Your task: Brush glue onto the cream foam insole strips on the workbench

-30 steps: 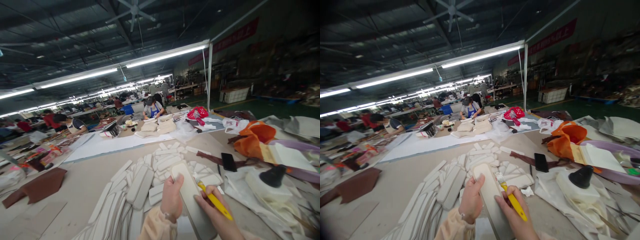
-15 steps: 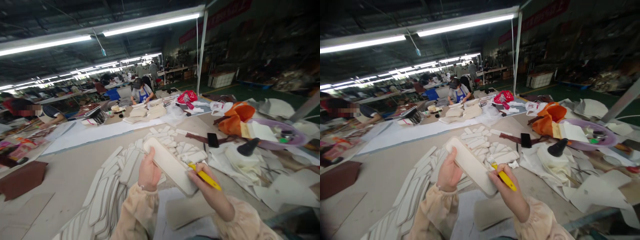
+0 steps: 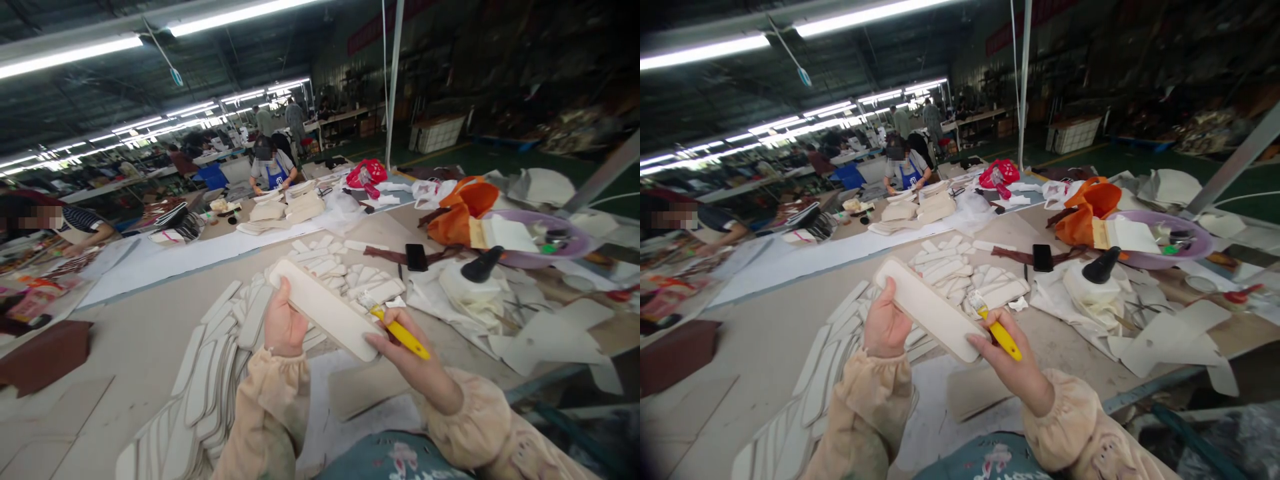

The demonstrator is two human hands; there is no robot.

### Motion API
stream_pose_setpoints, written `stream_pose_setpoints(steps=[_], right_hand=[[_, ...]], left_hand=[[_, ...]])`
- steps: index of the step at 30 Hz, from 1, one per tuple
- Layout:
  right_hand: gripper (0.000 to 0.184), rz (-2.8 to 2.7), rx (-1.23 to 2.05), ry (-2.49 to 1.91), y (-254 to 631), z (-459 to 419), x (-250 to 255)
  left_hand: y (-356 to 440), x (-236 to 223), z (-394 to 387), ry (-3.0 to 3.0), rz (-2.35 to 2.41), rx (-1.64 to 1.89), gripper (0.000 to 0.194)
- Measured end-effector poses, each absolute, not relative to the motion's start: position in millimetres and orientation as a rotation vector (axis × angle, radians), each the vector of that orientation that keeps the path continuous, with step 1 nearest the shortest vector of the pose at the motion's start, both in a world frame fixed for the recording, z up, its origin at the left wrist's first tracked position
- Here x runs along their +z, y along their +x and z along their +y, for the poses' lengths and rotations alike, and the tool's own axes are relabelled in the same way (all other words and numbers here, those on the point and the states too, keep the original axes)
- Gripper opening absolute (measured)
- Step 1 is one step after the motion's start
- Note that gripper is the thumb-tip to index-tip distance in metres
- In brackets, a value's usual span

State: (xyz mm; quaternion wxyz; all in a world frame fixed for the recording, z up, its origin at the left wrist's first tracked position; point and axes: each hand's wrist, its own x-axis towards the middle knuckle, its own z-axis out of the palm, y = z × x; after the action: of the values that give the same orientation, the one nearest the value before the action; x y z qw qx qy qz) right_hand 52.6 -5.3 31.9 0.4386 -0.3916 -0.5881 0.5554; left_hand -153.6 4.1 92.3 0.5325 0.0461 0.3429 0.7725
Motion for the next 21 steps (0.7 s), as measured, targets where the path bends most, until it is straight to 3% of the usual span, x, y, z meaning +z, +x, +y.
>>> stream_pose_setpoints(steps=[11,16,21], right_hand=[[0.037,-1.414,1.408,-1.005,59,-4,26],[0.037,-1.441,1.344,-1.098,63,3,14],[0.038,-1.431,1.358,-1.099,64,4,9]], left_hand=[[-142,85,0,0.140,0.801,1.874,0.025],[-131,84,-3,0.315,0.907,2.005,0.035],[-91,62,-20,0.461,0.939,1.858,0.031]])
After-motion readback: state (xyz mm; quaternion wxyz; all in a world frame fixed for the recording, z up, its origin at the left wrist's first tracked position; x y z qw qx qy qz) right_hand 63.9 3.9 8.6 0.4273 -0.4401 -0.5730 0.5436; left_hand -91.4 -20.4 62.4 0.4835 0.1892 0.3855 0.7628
